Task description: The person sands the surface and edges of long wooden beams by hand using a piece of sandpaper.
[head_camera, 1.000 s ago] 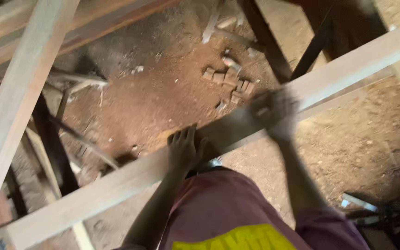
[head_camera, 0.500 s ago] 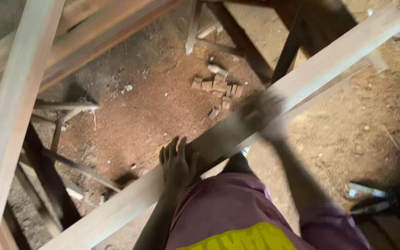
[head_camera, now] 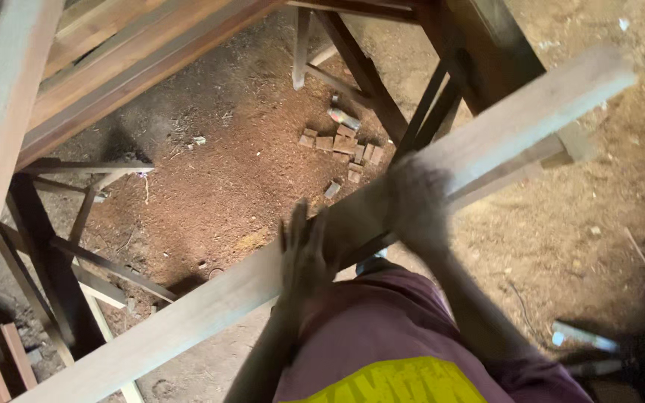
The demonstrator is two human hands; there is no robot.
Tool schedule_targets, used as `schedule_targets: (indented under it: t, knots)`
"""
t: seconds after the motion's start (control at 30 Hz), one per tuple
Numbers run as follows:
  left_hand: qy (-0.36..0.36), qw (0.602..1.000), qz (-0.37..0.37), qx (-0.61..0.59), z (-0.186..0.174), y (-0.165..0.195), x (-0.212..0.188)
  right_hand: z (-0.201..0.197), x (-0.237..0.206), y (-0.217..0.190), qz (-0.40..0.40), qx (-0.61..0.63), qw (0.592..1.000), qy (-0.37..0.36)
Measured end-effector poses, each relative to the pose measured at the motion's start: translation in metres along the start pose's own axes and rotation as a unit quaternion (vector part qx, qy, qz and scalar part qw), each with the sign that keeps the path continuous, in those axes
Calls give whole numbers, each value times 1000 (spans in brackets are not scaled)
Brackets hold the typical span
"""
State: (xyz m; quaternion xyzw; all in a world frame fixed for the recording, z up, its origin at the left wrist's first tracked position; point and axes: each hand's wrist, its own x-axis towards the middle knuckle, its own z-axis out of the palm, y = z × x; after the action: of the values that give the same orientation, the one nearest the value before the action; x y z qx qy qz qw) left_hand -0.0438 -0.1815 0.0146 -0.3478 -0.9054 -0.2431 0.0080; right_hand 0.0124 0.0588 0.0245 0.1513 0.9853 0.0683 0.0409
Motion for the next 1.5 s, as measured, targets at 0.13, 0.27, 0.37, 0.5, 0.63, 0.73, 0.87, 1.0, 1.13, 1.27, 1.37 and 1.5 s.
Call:
schedule_targets:
  t: [0.13,0.27,0.37,0.5,0.63,0.73,0.87,1.0,1.13,1.27,1.37,1.5]
  knots:
    - [-96,995,-21,15,2,13,15,6,-8,-22,-193,229,946,123]
    - [-117,993,-16,-8,-1,7,14,16,19,58,-142,222,960,97]
    - [-74,997,4,7,2,1,10,20,35,93,-34,174,972,151]
    - [20,999,7,-45,12,-6,9,28,12,21,-144,250,952,102]
    - [71,995,-21,-72,14,-11,9,43,-14,-29,-283,330,896,95]
    - [64,995,-13,-78,9,-13,9,50,-5,15,-217,251,942,53]
    - [59,995,-9,-76,4,-15,9,39,21,76,-50,176,974,131]
    - [58,994,-22,-89,6,-19,8,20,17,17,-123,246,954,116]
    - [99,978,-33,-180,12,-27,5,19,-5,-59,-296,355,882,85]
    - [90,981,-39,-167,16,-32,-1,25,4,-12,-217,261,938,72]
    - [54,990,-18,-133,15,-35,-7,22,25,45,-60,191,970,139]
    - [90,974,-25,-208,12,-41,-11,13,17,-9,-37,188,972,133]
